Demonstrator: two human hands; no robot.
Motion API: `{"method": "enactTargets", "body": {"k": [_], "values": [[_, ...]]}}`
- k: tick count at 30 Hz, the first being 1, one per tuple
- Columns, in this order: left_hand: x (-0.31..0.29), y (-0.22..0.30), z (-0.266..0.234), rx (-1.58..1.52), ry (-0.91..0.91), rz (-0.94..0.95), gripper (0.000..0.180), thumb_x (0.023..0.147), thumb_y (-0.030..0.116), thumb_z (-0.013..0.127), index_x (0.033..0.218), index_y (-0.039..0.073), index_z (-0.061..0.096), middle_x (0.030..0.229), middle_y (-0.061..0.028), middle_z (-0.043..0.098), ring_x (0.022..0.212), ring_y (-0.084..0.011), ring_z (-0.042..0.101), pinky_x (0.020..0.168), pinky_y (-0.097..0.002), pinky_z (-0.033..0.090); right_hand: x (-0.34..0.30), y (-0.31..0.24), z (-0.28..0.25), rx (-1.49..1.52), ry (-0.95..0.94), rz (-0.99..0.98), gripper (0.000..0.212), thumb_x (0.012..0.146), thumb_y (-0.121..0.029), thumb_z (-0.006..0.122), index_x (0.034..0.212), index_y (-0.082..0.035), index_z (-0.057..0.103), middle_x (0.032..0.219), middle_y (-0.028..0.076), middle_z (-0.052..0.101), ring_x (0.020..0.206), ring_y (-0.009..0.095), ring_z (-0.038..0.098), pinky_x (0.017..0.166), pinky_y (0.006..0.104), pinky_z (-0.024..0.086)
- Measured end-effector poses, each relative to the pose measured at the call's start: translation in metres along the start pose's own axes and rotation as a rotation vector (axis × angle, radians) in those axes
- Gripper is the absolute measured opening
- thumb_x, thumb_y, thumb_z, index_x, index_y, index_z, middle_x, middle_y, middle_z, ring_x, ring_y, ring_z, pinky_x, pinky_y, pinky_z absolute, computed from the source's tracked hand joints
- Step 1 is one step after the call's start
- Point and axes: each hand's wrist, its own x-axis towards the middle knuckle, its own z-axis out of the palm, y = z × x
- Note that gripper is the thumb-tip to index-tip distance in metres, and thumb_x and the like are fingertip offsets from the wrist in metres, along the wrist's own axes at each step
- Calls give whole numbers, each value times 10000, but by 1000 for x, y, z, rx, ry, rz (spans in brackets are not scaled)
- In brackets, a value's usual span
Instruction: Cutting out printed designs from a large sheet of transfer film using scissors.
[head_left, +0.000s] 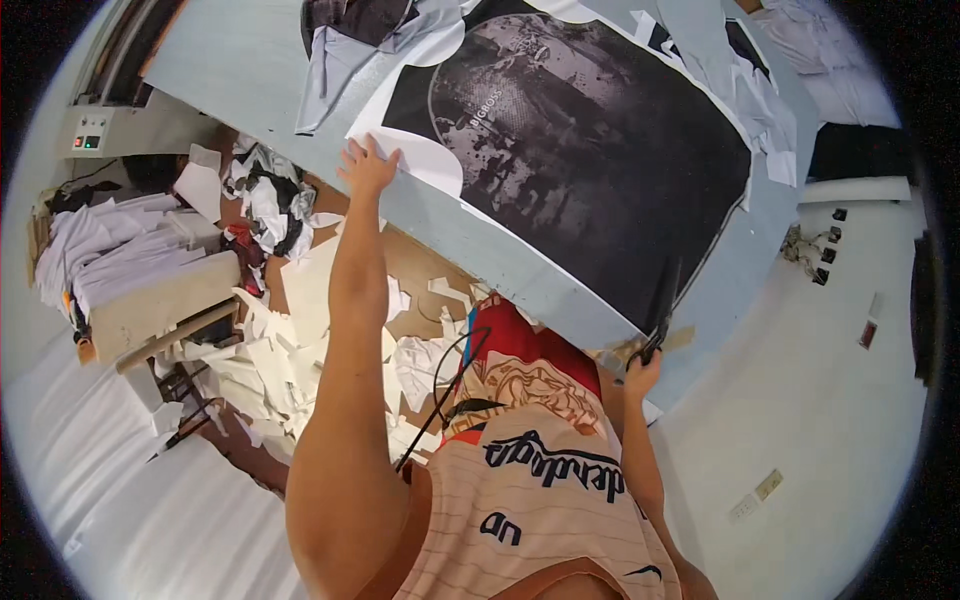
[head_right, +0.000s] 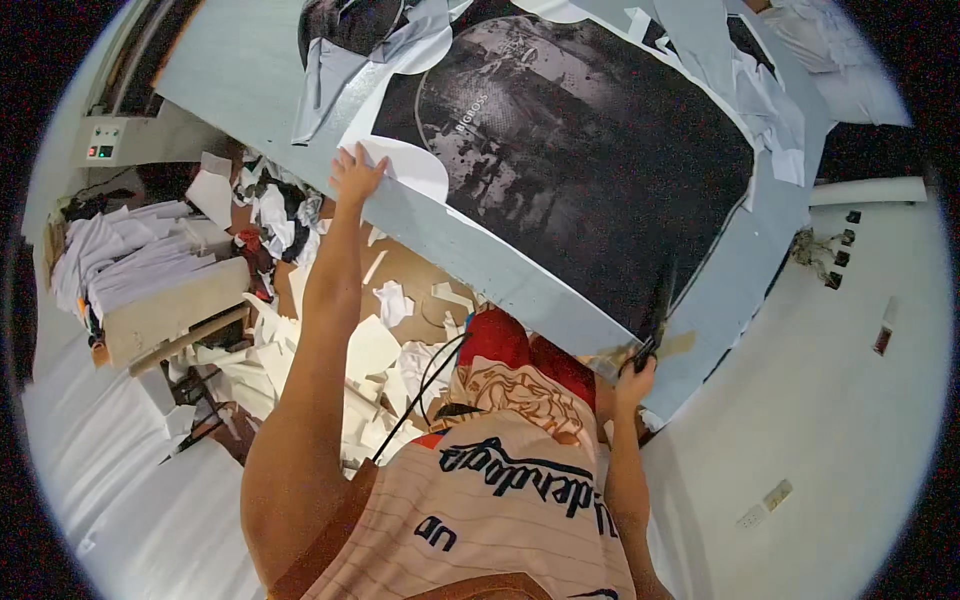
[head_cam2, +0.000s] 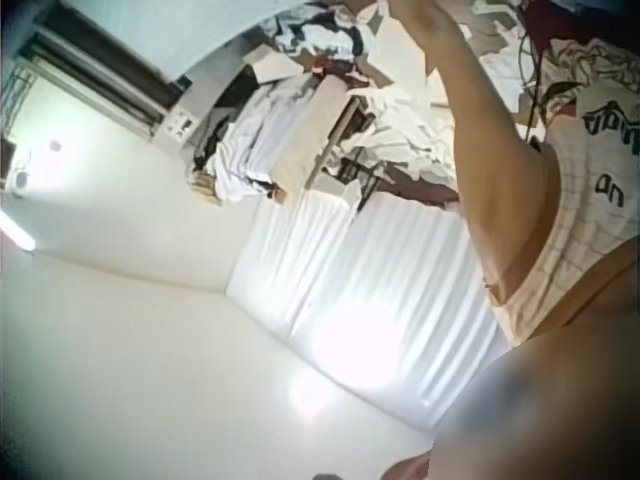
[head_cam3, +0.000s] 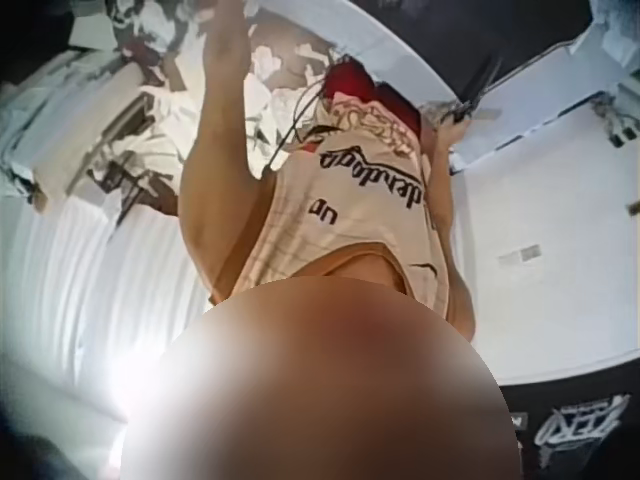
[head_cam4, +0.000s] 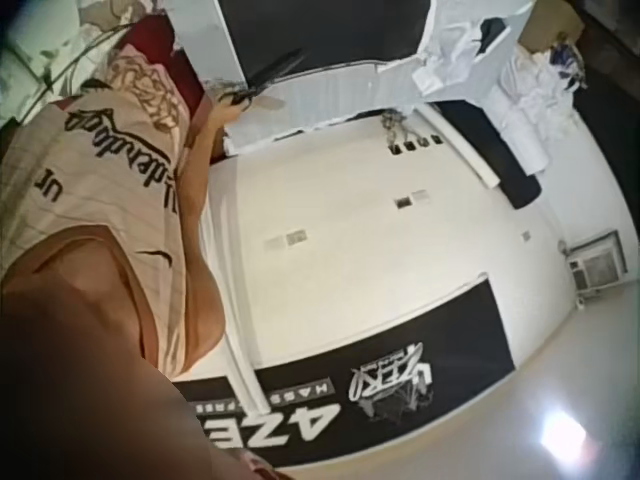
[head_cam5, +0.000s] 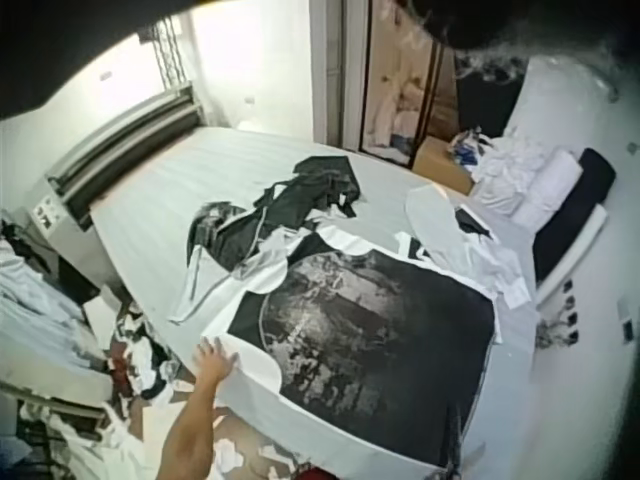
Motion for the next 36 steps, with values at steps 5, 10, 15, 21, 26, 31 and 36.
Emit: {"method": "enactTargets", "body": {"k": [5, 10, 15, 21, 26, 31, 36], "values": [[-94, 49, -4, -147, 336, 469, 873, 920, 522, 706, 1616, 122, 364, 1671, -246, 301, 1516, -491, 306, 1162, -640, 324, -46, -1, -40, 147, -103, -19, 210, 916, -63, 688, 1060, 67, 607, 845, 192, 659, 747, 343, 597, 728, 428, 495], [-296, 167, 9, -799, -80, 843, 735, 897, 386, 788, 1485, 26, 532, 1451, -229, 602, 1302, -382, 610, 1108, -461, 469, -62, 49, -92, 82, -199, 86, 250, 909, -135, 821, 883, 5, 615, 684, 24, 573, 637, 92, 511, 595, 286, 415], [-429, 252, 21, -931, -657, 924, 700, 945, 436, 721, 1461, -1, 541, 1382, -258, 638, 1240, -421, 638, 1069, -462, 497, -54, 111, -156, 118, -330, -4, 256, 913, -143, 821, 843, -10, 613, 664, -24, 525, 559, 86, 457, 488, 302, 361], [-484, 249, 88, -841, -366, 657, 608, 952, 376, 723, 1409, 2, 579, 1194, -268, 705, 1044, -392, 708, 923, -442, 555, -2, 174, -190, 284, -797, 115, 230, 945, -226, 795, 900, -62, 640, 624, -36, 533, 524, 81, 525, 496, 252, 408], [-512, 250, 126, -1167, -549, 153, 474, 991, 297, 706, 1328, -22, 609, 1042, -143, 753, 834, -212, 738, 744, -360, 572, 64, 134, -158, 252, -1126, 93, 256, 933, -216, 813, 872, -41, 638, 677, -23, 576, 580, 73, 544, 528, 253, 427], [-547, 306, 132, -1516, -705, -396, 338, 1022, 280, 665, 1271, 52, 652, 1115, -76, 740, 919, -157, 724, 732, -281, 510, 100, 142, -133, 176, -1341, 15, 209, 979, -246, 750, 958, -62, 653, 663, -38, 550, 562, 68, 542, 515, 243, 414], [-538, 341, 151, -1701, -506, -540, 296, 1012, 279, 674, 1216, 64, 685, 1035, -51, 750, 874, -153, 721, 684, -289, 503, 130, 130, -105, 169, -1453, -6, 221, 995, -252, 727, 983, -54, 629, 685, -33, 553, 583, 69, 545, 540, 244, 429]]}}
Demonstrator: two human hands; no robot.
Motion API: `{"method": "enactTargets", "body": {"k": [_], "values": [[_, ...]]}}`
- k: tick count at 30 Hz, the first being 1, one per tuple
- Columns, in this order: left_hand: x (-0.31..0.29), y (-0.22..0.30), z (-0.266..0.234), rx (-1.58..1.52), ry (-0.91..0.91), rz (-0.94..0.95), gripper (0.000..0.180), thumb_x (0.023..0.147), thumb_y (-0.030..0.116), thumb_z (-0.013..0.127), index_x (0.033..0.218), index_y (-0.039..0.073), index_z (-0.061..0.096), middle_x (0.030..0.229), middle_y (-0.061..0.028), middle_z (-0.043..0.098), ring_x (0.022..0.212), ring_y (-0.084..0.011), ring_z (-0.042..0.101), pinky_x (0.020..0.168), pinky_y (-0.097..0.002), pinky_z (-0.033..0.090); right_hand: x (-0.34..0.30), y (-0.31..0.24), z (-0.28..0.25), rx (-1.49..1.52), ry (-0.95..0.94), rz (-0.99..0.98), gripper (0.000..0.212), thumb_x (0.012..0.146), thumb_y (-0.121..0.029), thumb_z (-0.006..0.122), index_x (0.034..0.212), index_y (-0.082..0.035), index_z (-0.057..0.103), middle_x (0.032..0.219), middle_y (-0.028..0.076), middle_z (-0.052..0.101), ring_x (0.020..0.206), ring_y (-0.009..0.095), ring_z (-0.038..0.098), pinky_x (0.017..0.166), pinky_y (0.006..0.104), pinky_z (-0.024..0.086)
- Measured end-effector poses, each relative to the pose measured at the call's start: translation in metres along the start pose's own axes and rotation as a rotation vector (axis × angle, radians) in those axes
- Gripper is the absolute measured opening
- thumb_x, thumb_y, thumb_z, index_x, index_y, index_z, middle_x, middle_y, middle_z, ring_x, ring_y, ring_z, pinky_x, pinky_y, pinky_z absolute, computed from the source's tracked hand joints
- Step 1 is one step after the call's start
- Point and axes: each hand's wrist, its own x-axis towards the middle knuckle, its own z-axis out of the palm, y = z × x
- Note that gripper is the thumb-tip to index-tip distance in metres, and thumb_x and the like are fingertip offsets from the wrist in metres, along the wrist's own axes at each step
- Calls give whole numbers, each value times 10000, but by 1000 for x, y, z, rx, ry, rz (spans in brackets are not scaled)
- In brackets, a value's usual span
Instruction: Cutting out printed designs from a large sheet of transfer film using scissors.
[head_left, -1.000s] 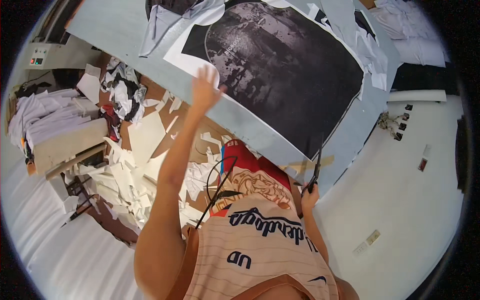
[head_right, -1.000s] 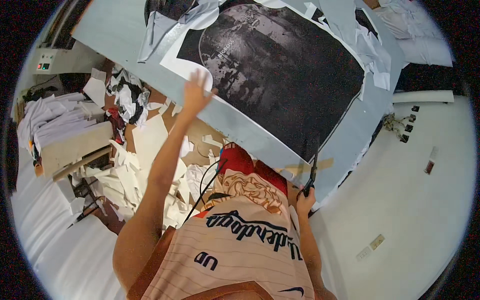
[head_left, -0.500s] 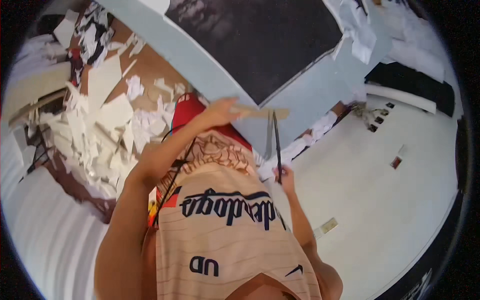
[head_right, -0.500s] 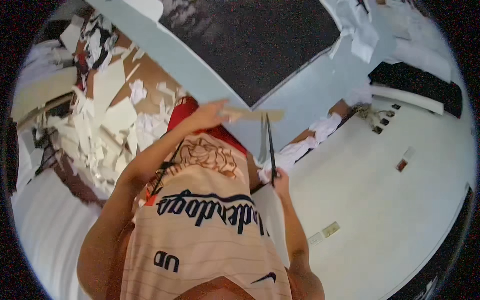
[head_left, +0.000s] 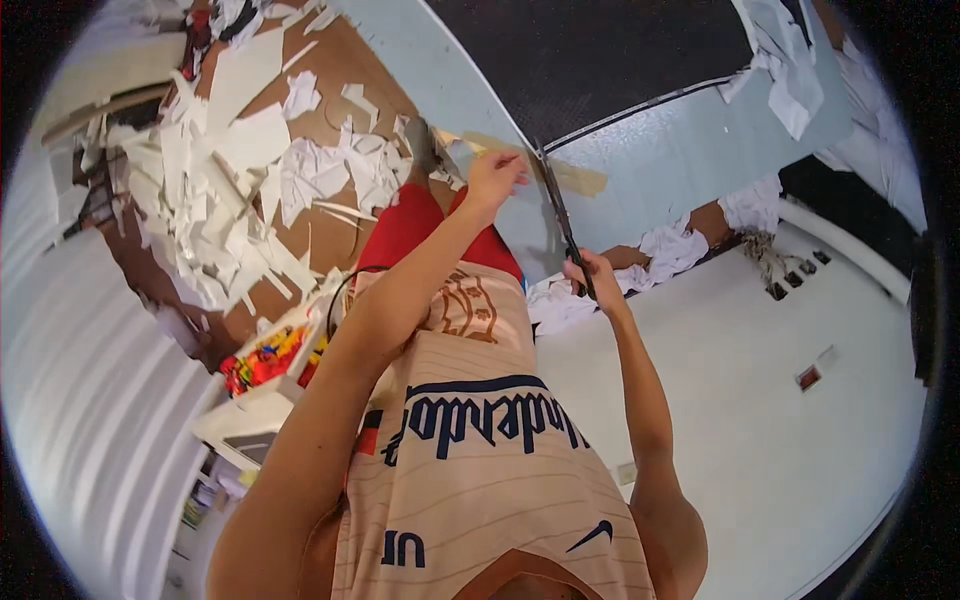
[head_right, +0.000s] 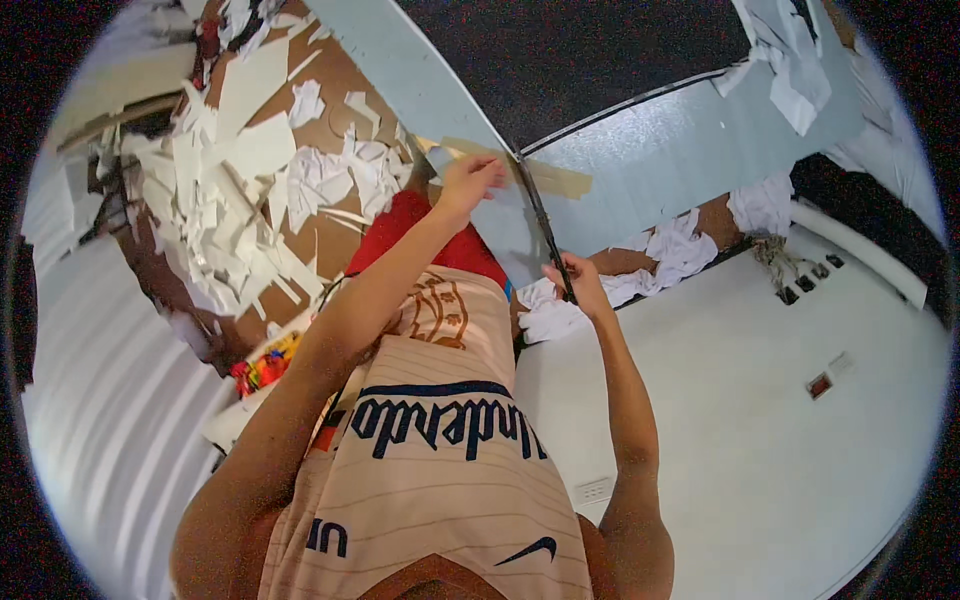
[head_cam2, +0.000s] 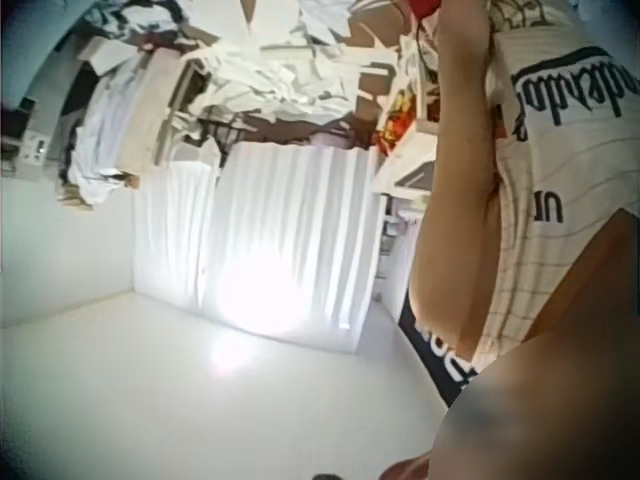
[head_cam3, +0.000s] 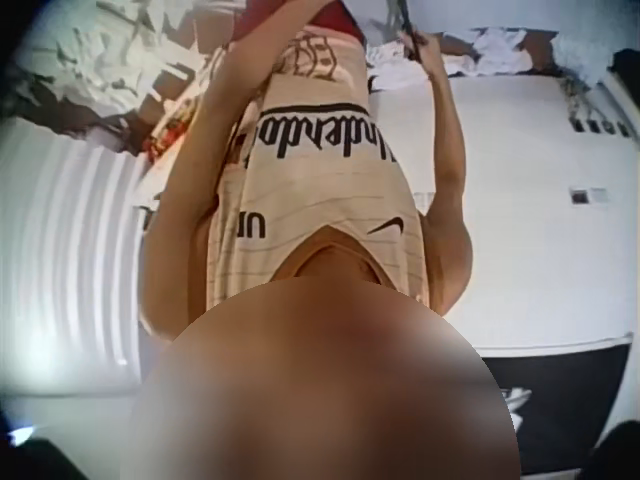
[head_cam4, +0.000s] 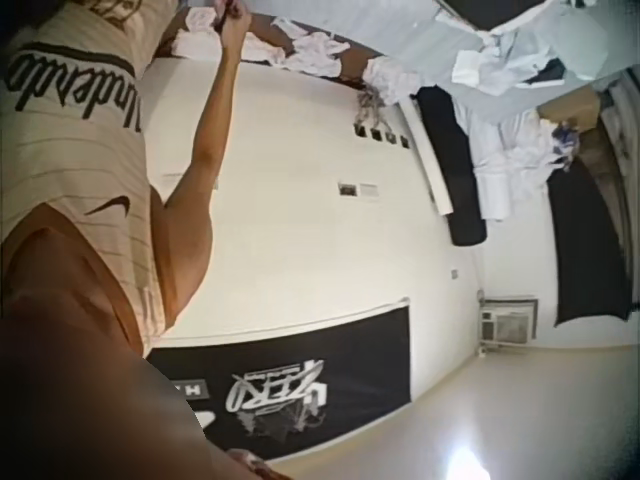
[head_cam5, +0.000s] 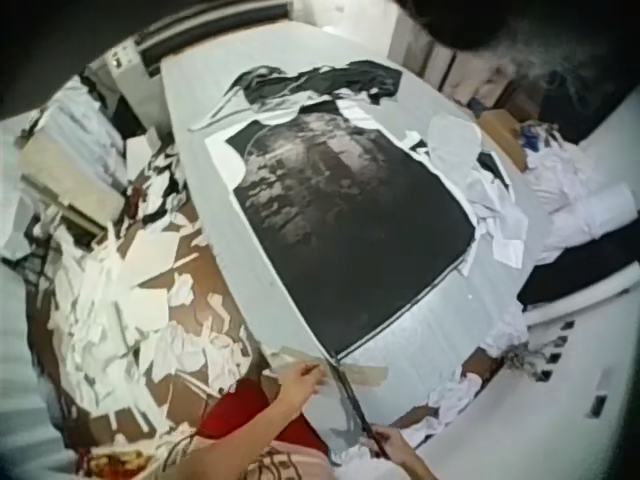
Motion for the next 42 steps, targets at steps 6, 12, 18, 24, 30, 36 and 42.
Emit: {"method": "enactTargets", "body": {"k": [6, 12, 18, 24, 30, 36, 42], "values": [[5, -1, 6, -97, 127, 9, 199, 994, 229, 676, 1086, 69, 749, 986, -21, 757, 805, -120, 711, 638, -285, 483, 6, -16, 8, 17, -14, -15, 255, 962, -241, 785, 918, -39, 635, 701, -32, 519, 587, 59, 525, 548, 252, 455], [6, -2, 15, -120, 207, 14, 153, 971, 168, 691, 1041, 50, 758, 939, -31, 760, 745, -122, 712, 604, -271, 462, 7, -15, 8, 53, -31, -9, 268, 959, -243, 789, 887, -53, 616, 693, -42, 521, 571, 57, 507, 529, 241, 420], [10, -6, 12, -89, 168, 46, 141, 972, 140, 672, 1039, 47, 755, 930, -31, 761, 738, -119, 715, 596, -267, 457, 12, -9, 5, -49, -56, -6, 222, 992, -229, 735, 954, -56, 601, 723, -23, 546, 594, 65, 520, 552, 238, 451], [2, 2, 6, -79, 145, 40, 153, 992, 167, 658, 1070, 74, 752, 948, -22, 765, 777, -111, 719, 645, -263, 465, 14, -13, 6, -59, -75, 56, 228, 985, -231, 748, 948, -61, 600, 690, -38, 520, 593, 58, 497, 539, 240, 429], [3, 6, 6, -116, 204, 22, 138, 970, 64, 649, 1013, -31, 740, 900, -98, 755, 720, -160, 715, 663, -283, 549, 12, -17, 3, -49, -83, 42, 231, 987, -235, 746, 940, -64, 597, 704, -48, 510, 614, 48, 492, 543, 232, 420], [3, 1, 7, -111, 219, -12, 143, 981, 171, 686, 1044, 65, 758, 945, -27, 769, 756, -104, 694, 647, -263, 483, -8, -5, -15, -41, -112, 50, 272, 984, -292, 745, 950, -67, 597, 720, -58, 505, 605, 52, 483, 542, 234, 410], [0, 6, 10, -75, 262, -8, 158, 955, 156, 704, 1043, 40, 766, 927, -34, 770, 725, -103, 687, 604, -257, 465, -18, -3, -24, 39, -150, 47, 277, 1015, -322, 683, 929, -74, 595, 662, -62, 488, 570, 43, 461, 525, 219, 375]]}}
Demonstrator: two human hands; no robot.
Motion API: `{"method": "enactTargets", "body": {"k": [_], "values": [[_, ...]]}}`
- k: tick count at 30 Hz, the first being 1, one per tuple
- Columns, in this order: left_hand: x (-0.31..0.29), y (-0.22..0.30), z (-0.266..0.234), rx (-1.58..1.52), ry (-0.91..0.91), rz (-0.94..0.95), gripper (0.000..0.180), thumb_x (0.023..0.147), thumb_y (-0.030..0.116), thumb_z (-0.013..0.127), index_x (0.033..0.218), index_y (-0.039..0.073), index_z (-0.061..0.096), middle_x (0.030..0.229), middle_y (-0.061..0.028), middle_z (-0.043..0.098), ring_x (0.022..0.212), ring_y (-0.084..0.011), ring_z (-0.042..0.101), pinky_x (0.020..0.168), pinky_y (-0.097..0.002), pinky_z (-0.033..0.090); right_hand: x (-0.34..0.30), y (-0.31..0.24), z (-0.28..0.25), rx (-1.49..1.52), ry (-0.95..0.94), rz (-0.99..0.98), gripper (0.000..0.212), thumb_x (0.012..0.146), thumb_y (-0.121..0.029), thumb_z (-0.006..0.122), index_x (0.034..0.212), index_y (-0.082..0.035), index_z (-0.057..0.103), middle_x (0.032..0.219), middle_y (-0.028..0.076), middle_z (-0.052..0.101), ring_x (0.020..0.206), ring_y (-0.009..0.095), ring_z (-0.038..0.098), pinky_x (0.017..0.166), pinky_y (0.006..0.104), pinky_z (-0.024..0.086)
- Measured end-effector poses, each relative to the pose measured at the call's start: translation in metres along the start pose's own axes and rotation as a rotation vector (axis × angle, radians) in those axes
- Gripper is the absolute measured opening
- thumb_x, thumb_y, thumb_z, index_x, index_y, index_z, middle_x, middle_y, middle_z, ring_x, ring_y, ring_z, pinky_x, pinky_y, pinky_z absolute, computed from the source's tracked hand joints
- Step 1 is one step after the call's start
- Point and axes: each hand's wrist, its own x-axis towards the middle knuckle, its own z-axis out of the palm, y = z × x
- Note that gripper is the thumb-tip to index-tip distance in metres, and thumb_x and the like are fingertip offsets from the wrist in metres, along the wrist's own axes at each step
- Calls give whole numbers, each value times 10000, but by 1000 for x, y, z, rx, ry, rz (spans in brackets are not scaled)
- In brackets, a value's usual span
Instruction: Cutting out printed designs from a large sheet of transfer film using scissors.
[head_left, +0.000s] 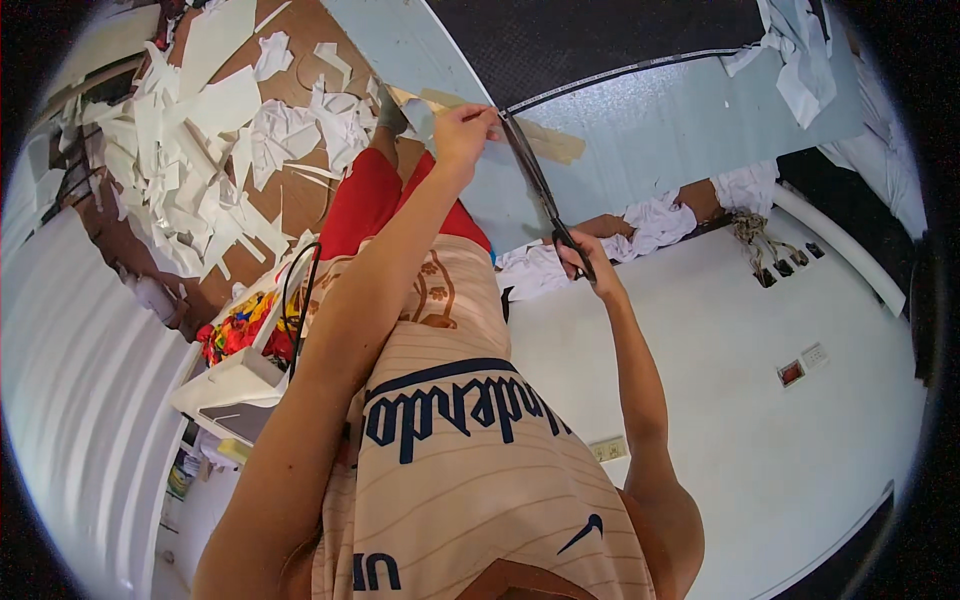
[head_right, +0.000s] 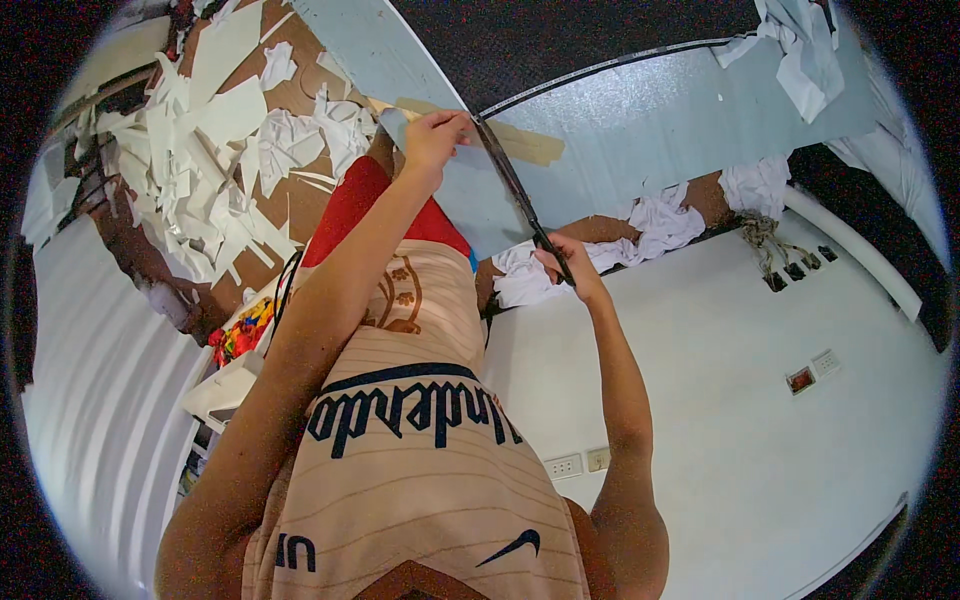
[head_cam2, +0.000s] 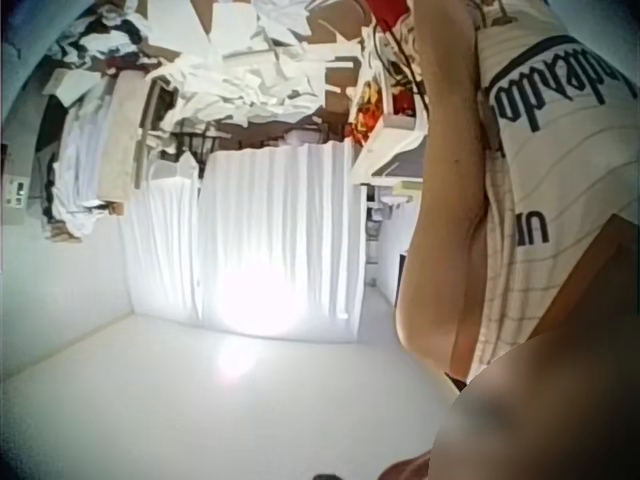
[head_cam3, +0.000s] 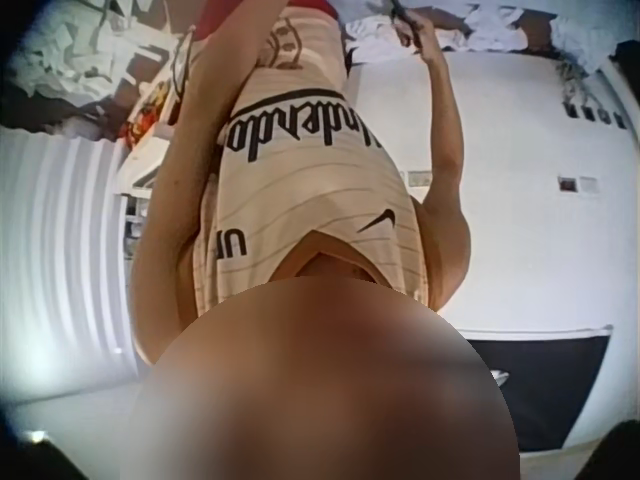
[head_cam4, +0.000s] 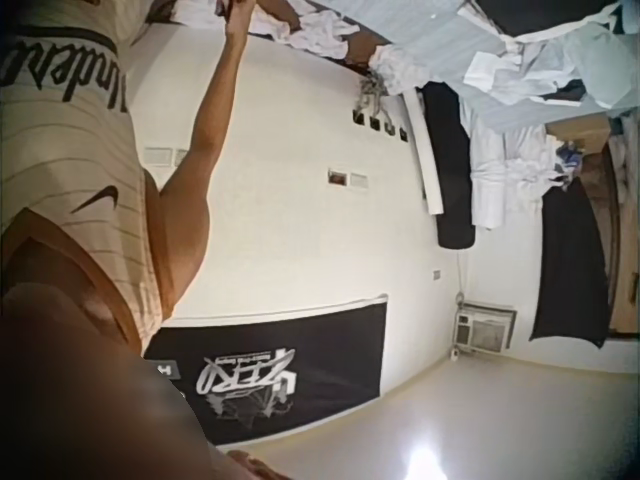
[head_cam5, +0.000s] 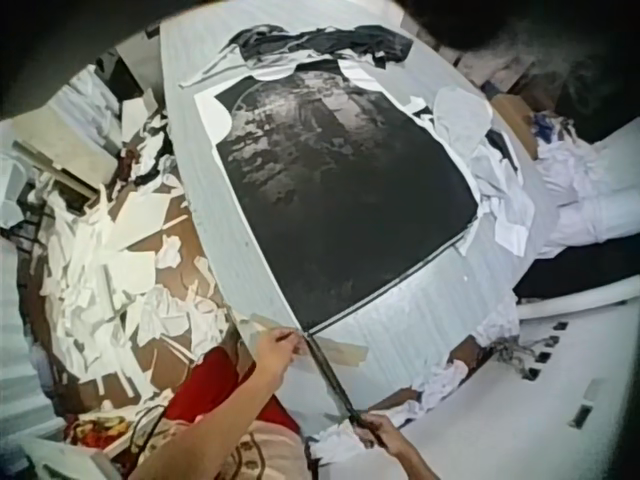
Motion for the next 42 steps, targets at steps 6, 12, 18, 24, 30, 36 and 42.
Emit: {"method": "enactTargets", "body": {"k": [6, 12, 18, 24, 30, 36, 42], "values": [[2, 1, 5, 14, 39, -3, 152, 939, 83, 674, 1020, -4, 769, 895, -61, 766, 731, -120, 688, 587, -244, 475, 3, 11, -4, 48, -10, 16, 247, 1017, -296, 675, 924, -82, 593, 658, -72, 486, 567, 33, 466, 518, 211, 377], [7, -4, 4, 10, 45, 48, 152, 947, 34, 641, 1004, -40, 761, 913, -98, 761, 750, -150, 679, 677, -278, 560, 9, -4, -2, -9, 7, 3, 239, 984, -273, 734, 920, -82, 605, 677, -66, 497, 577, 39, 471, 522, 224, 388], [6, 0, 3, 41, 61, 28, 147, 953, 33, 646, 1014, -54, 748, 901, -105, 750, 741, -164, 673, 690, -288, 565, 19, -14, 2, -32, 29, 13, 265, 969, -289, 766, 902, -76, 625, 662, -59, 502, 559, 42, 471, 511, 230, 378], [7, -2, 1, 31, 32, 33, 145, 949, 32, 646, 1018, -46, 747, 904, -106, 753, 717, -163, 672, 686, -289, 559, 24, -14, 11, -108, 107, 2, 351, 921, -214, 839, 765, -63, 564, 658, -64, 444, 586, 47, 411, 519, 258, 310], [7, 0, 1, -13, 44, 62, 162, 912, -7, 625, 977, -74, 757, 847, -130, 759, 669, -178, 692, 631, -295, 574, 27, -10, 22, -229, 208, -81, 429, 885, -223, 876, 728, -43, 519, 679, -64, 356, 658, 69, 335, 575, 273, 267], [6, 0, -1, 50, 21, -1, 146, 943, 56, 639, 1011, 22, 763, 913, -53, 770, 700, -122, 678, 624, -267, 475, 25, -5, 22, -287, 260, -69, 493, 861, -283, 895, 708, -26, 503, 677, -60, 343, 654, 90, 322, 571, 297, 264], [9, -3, 0, 68, 36, 11, 151, 940, 68, 647, 1020, 16, 764, 901, -66, 771, 701, -135, 699, 602, -273, 472, 24, -4, 23, -269, 281, -78, 498, 867, -283, 887, 695, -9, 508, 661, -49, 374, 658, 96, 350, 577, 293, 313]]}}
